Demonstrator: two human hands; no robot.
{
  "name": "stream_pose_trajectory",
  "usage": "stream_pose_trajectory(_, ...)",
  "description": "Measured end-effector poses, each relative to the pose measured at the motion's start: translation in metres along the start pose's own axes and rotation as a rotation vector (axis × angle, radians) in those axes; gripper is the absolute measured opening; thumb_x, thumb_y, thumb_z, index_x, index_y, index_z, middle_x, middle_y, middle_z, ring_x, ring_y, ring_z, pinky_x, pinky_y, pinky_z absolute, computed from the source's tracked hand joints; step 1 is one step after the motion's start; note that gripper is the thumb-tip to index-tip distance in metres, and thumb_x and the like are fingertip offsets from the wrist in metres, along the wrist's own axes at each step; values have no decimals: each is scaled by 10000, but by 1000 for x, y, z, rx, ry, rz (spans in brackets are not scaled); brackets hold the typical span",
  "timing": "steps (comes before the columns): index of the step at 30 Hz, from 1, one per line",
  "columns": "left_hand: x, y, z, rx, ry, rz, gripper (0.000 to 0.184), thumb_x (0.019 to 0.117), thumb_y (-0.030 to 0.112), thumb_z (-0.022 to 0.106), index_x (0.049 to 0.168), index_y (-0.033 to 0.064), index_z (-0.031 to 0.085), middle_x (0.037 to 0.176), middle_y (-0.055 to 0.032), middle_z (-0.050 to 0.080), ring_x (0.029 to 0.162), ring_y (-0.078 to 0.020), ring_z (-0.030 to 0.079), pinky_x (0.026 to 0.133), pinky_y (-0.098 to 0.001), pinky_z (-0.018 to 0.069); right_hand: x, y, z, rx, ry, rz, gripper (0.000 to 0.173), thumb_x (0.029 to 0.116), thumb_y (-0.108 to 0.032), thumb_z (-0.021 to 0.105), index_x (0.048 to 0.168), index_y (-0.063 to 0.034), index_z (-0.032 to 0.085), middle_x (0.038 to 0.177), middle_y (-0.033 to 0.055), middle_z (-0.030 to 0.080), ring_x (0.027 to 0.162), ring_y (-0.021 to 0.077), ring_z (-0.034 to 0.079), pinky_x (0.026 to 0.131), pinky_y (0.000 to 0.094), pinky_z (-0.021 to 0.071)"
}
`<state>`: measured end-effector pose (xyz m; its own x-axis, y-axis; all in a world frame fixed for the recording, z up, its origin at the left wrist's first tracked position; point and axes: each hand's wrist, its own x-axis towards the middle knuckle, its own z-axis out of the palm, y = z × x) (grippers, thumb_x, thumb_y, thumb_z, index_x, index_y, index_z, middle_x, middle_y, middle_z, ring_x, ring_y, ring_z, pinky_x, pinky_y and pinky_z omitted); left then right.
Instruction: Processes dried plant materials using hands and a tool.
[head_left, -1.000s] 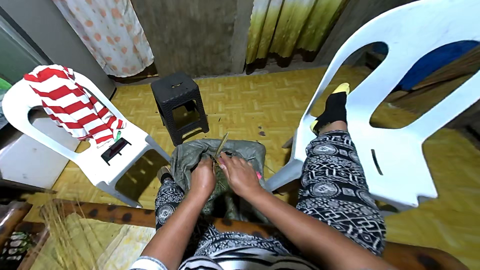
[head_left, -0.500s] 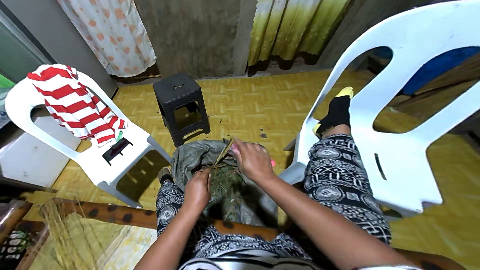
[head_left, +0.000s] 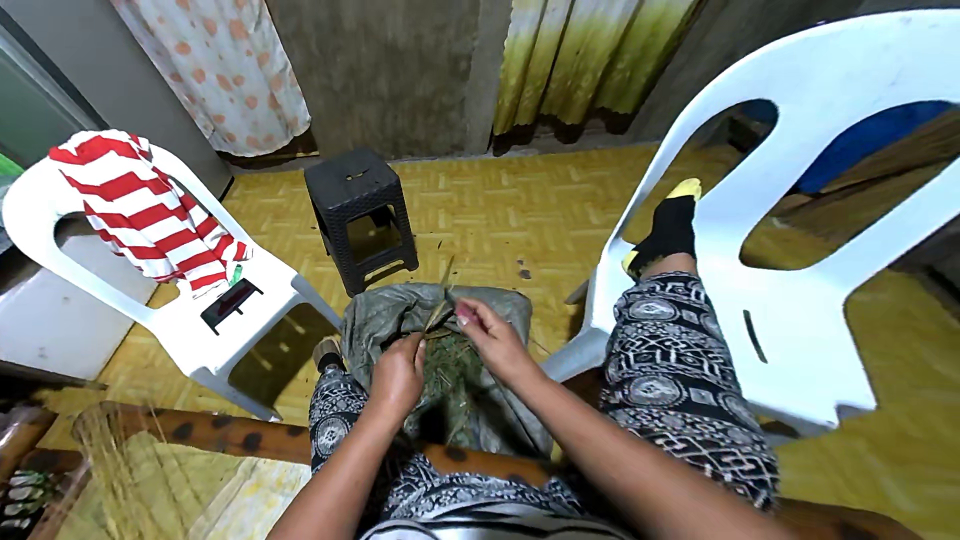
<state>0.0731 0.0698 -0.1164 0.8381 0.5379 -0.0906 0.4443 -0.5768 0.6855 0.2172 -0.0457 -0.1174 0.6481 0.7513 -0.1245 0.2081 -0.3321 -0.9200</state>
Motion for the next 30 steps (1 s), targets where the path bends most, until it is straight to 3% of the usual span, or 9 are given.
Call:
stream_pose_trajectory(4, 2, 3, 0, -57, -27, 20, 386, 1105, 188, 434, 1328, -56, 634, 1235, -242, 688, 1159, -334, 671, 1060, -476, 490, -1, 0, 10, 97, -53, 68, 468, 1092, -202, 482, 1529, -39, 444, 1342, 212, 622, 1137, 240, 646, 991, 392, 516)
stream_pose_trajectory(11, 1, -7, -1, -184, -95, -4, 361, 1093, 199, 470, 1325, -17, 643, 1053, -157, 722, 927, -214, 688, 905, -401, 541, 3, 3, 10, 327, -13, 116, 429, 1071, -138, 522, 1483, -26, 483, 1165, 122, 642, 854, 93, 594, 753, 254, 500)
stream_pose_trajectory(15, 0, -6, -1, -162, -105, -6, 369, 1097, 193, 458, 1337, -23, 636, 1106, -177, 721, 1006, -245, 694, 968, -425, 527, 0, -3, 15, 467, -26, 179, 436, 1068, -82, 520, 1493, -14, 450, 1094, 91, 610, 767, 75, 574, 669, 214, 490)
stream_pose_trajectory(21, -2, -11, -2, -224, -158, -10, 369, 1095, 201, 463, 1354, -8, 621, 1053, -149, 717, 889, -190, 680, 863, -374, 548, 4, -2, 11, 554, 0, 206, 415, 1066, -65, 517, 1476, -25, 466, 1004, 67, 610, 719, 75, 575, 627, 211, 492)
stream_pose_trajectory(30, 0, -9, -4, -291, -218, -16, 338, 1104, 184, 433, 1294, 4, 646, 895, -53, 667, 727, -79, 587, 716, -267, 506, 7, -1, 13, 622, 15, 214, 406, 1062, -45, 511, 1467, -24, 477, 957, 53, 603, 687, 70, 563, 611, 202, 486)
